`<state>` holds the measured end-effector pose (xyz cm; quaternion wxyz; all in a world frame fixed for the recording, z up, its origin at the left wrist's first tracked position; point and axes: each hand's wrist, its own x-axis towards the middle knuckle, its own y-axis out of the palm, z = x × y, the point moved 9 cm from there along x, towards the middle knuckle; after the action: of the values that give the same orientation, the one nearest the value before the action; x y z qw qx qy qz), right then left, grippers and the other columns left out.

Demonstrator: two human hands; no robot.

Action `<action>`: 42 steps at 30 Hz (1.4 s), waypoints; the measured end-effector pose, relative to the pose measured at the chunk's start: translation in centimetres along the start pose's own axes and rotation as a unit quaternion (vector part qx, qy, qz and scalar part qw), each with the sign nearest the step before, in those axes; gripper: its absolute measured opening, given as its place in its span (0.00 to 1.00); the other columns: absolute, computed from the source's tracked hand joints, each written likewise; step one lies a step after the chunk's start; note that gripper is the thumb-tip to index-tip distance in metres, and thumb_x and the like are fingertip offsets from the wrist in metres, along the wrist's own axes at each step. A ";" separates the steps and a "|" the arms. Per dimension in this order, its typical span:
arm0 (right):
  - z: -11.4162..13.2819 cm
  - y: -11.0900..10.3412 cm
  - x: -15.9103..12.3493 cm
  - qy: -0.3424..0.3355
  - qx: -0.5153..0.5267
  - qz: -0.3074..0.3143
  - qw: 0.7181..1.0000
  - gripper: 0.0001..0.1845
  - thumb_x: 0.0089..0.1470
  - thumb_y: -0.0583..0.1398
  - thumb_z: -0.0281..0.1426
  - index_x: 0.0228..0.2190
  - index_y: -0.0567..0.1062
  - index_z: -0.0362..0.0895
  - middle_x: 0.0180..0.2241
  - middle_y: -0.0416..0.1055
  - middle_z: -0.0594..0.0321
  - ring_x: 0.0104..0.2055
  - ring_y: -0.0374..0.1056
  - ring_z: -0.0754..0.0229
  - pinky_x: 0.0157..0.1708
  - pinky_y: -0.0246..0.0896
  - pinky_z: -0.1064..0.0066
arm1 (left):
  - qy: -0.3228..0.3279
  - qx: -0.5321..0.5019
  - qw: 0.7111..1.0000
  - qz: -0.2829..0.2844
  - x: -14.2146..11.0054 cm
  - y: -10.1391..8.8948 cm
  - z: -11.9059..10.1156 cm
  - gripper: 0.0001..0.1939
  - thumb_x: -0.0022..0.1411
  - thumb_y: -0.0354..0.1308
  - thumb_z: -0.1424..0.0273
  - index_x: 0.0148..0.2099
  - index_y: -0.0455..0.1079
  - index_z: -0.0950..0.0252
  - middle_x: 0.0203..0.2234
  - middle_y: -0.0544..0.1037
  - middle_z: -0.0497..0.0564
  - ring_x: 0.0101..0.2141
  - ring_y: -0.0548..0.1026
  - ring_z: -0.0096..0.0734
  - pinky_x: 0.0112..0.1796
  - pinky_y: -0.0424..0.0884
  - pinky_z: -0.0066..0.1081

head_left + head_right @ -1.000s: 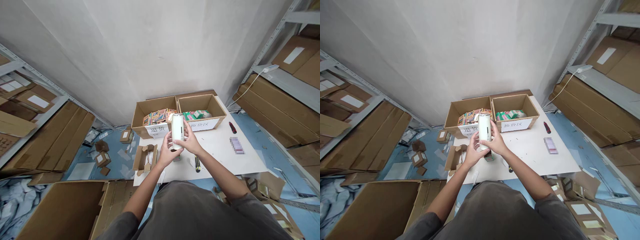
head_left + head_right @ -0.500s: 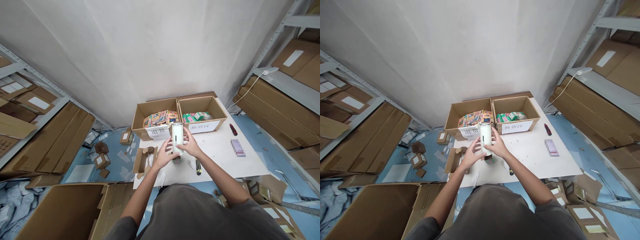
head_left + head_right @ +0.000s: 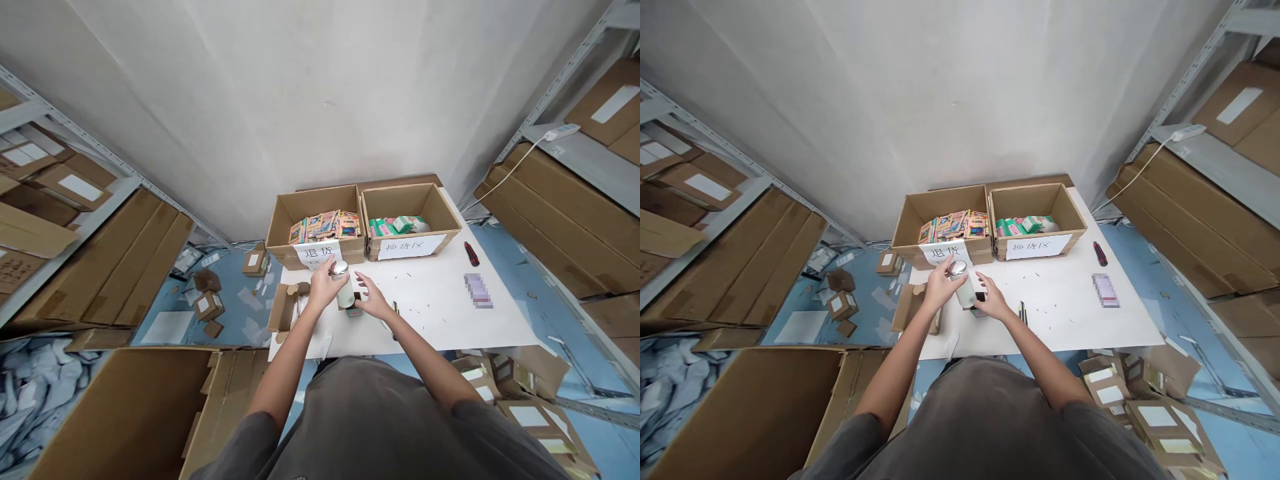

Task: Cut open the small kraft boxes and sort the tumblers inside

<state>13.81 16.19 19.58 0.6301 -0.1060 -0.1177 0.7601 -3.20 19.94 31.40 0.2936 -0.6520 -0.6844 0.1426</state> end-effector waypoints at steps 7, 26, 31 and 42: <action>-12.2 1.2 0.2 0.222 -0.108 -0.059 0.967 0.24 0.44 0.68 0.35 0.46 0.77 0.44 0.39 0.77 0.59 0.38 0.72 0.55 0.39 0.64 0.69 | -0.048 -0.068 0.997 -0.003 -1.8 2.9 4.5 0.36 0.50 0.70 0.70 0.62 0.70 0.60 0.50 0.79 0.54 0.46 0.79 0.40 0.51 0.75 0.38; -14.9 2.4 -1.3 0.239 -0.031 -0.172 0.955 0.18 0.52 0.55 0.43 0.16 0.60 0.50 0.18 0.68 0.64 0.27 0.67 0.56 0.28 0.57 0.70 | -0.077 -0.142 0.986 -0.041 -7.4 6.9 7.8 0.33 0.54 0.66 0.68 0.61 0.64 0.62 0.56 0.73 0.58 0.56 0.74 0.42 0.59 0.69 0.44; -13.7 2.9 -1.3 0.186 -0.037 -0.152 0.970 0.21 0.54 0.54 0.48 0.17 0.63 0.49 0.20 0.69 0.65 0.27 0.66 0.57 0.30 0.57 0.70 | -0.087 -0.108 0.990 -0.015 -8.2 8.4 10.5 0.43 0.48 0.68 0.71 0.67 0.60 0.61 0.57 0.70 0.58 0.55 0.74 0.43 0.57 0.70 0.41; -14.0 3.6 -2.1 0.179 -0.037 -0.151 0.971 0.17 0.53 0.53 0.45 0.19 0.60 0.50 0.21 0.68 0.66 0.29 0.66 0.57 0.33 0.60 0.69 | -0.071 -0.023 0.992 0.098 -10.7 12.2 14.3 0.41 0.49 0.70 0.66 0.65 0.66 0.60 0.59 0.73 0.60 0.69 0.55 0.57 0.67 0.52 0.55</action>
<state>15.17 14.17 5.20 0.7442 -0.2448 -0.0452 0.6199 -1.96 13.48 10.81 0.2139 -0.7109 -0.6393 0.2004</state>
